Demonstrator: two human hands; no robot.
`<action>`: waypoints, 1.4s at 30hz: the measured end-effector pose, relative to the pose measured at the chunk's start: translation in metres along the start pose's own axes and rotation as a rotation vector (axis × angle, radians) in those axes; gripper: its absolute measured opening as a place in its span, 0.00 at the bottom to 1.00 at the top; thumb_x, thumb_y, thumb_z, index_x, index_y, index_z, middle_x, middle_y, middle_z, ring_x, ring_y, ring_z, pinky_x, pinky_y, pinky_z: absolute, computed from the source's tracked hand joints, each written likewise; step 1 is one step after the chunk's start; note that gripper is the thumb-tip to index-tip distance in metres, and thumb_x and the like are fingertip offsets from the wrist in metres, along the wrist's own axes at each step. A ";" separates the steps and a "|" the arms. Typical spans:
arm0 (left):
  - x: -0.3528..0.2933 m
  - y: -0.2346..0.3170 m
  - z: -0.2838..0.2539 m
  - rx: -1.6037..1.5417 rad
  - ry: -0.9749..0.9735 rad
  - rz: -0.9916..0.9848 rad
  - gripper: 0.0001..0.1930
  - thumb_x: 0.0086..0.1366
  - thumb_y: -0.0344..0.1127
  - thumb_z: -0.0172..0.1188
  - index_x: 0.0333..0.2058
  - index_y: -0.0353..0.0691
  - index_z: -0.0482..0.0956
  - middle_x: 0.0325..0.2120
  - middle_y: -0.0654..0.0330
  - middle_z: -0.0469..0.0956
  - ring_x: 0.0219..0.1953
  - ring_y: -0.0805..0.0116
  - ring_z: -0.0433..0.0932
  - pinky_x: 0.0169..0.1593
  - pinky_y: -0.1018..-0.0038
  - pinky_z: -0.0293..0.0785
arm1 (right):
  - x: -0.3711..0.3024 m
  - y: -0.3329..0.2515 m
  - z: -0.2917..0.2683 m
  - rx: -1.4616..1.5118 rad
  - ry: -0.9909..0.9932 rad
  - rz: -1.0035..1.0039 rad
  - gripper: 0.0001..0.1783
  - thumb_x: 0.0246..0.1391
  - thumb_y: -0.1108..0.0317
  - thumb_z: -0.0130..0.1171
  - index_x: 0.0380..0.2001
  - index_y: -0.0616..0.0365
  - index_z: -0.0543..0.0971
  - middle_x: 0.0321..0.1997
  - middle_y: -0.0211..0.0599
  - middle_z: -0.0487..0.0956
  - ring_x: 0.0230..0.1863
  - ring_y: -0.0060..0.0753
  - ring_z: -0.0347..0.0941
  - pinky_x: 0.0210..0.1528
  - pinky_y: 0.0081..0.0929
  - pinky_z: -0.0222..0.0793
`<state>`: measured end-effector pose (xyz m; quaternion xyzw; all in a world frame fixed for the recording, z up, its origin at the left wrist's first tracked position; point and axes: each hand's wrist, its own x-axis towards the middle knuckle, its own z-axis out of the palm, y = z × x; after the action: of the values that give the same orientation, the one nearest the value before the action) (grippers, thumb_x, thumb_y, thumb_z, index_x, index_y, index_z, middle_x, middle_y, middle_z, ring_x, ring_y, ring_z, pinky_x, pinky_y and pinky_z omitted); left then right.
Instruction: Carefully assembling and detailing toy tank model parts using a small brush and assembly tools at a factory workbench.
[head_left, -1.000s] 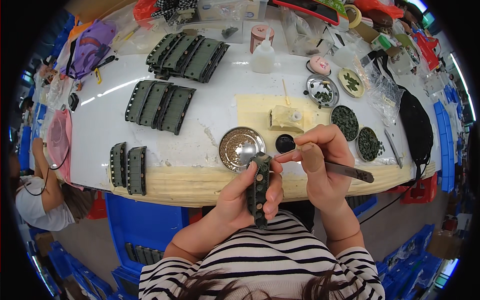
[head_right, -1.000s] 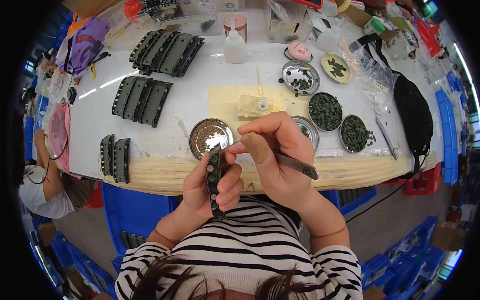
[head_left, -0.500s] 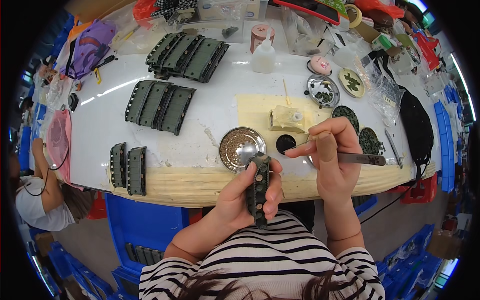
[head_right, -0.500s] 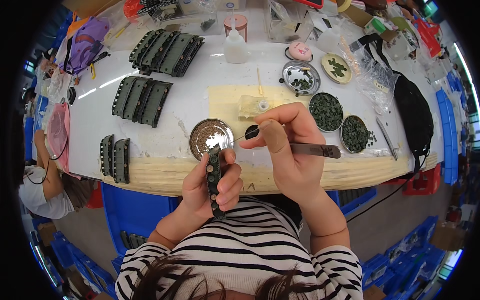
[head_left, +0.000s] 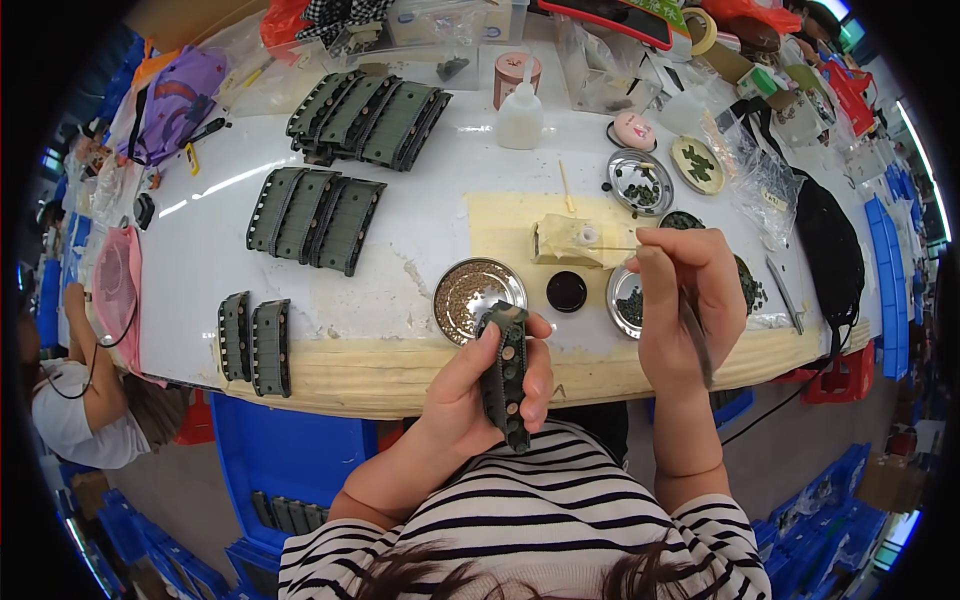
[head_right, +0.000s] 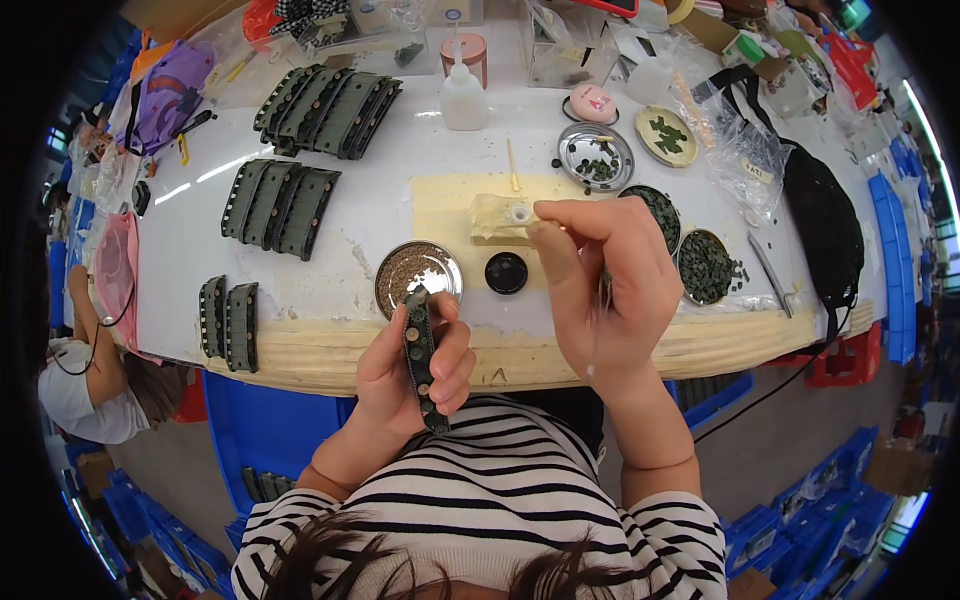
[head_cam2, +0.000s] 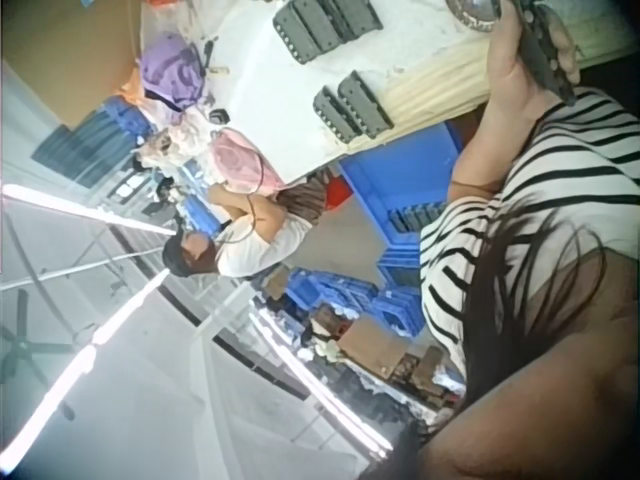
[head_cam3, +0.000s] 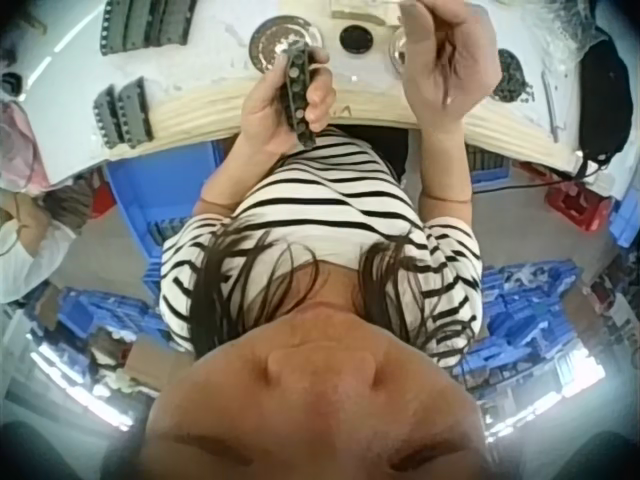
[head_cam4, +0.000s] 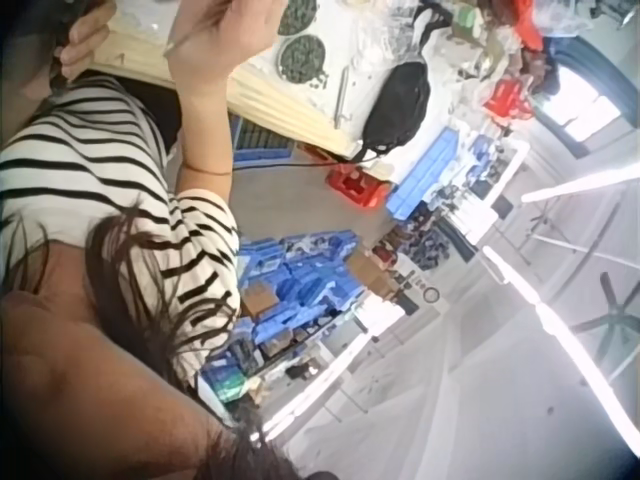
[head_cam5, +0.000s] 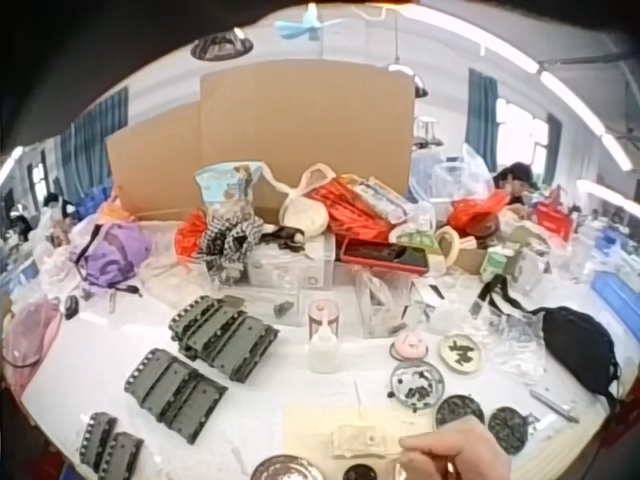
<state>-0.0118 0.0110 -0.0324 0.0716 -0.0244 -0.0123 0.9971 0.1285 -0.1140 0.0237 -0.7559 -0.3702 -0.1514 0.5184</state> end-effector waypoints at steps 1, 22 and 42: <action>0.001 -0.001 0.001 -0.013 -0.001 -0.010 0.22 0.73 0.48 0.36 0.52 0.36 0.64 0.28 0.56 0.72 0.27 0.68 0.73 0.31 0.73 0.75 | -0.004 -0.005 0.000 0.207 -0.032 0.077 0.04 0.56 0.75 0.58 0.33 0.64 0.74 0.30 0.32 0.74 0.29 0.20 0.74 0.27 0.18 0.67; 0.001 -0.004 0.002 0.034 0.021 -0.027 0.23 0.72 0.50 0.36 0.51 0.35 0.64 0.28 0.56 0.72 0.26 0.68 0.73 0.30 0.74 0.75 | -0.015 -0.017 0.010 0.827 -0.255 0.375 0.08 0.62 0.70 0.51 0.38 0.66 0.69 0.31 0.33 0.74 0.33 0.23 0.78 0.36 0.17 0.73; -0.009 0.020 0.030 1.309 0.282 0.282 0.24 0.57 0.29 0.64 0.52 0.28 0.71 0.34 0.59 0.71 0.37 0.75 0.71 0.36 0.82 0.68 | 0.000 -0.015 -0.008 0.257 -0.119 -0.029 0.04 0.55 0.76 0.58 0.34 0.64 0.75 0.30 0.31 0.74 0.24 0.14 0.63 0.27 0.10 0.59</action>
<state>-0.0222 0.0263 -0.0004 0.6566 0.0942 0.1444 0.7343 0.1192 -0.1187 0.0370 -0.6855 -0.4272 -0.0650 0.5860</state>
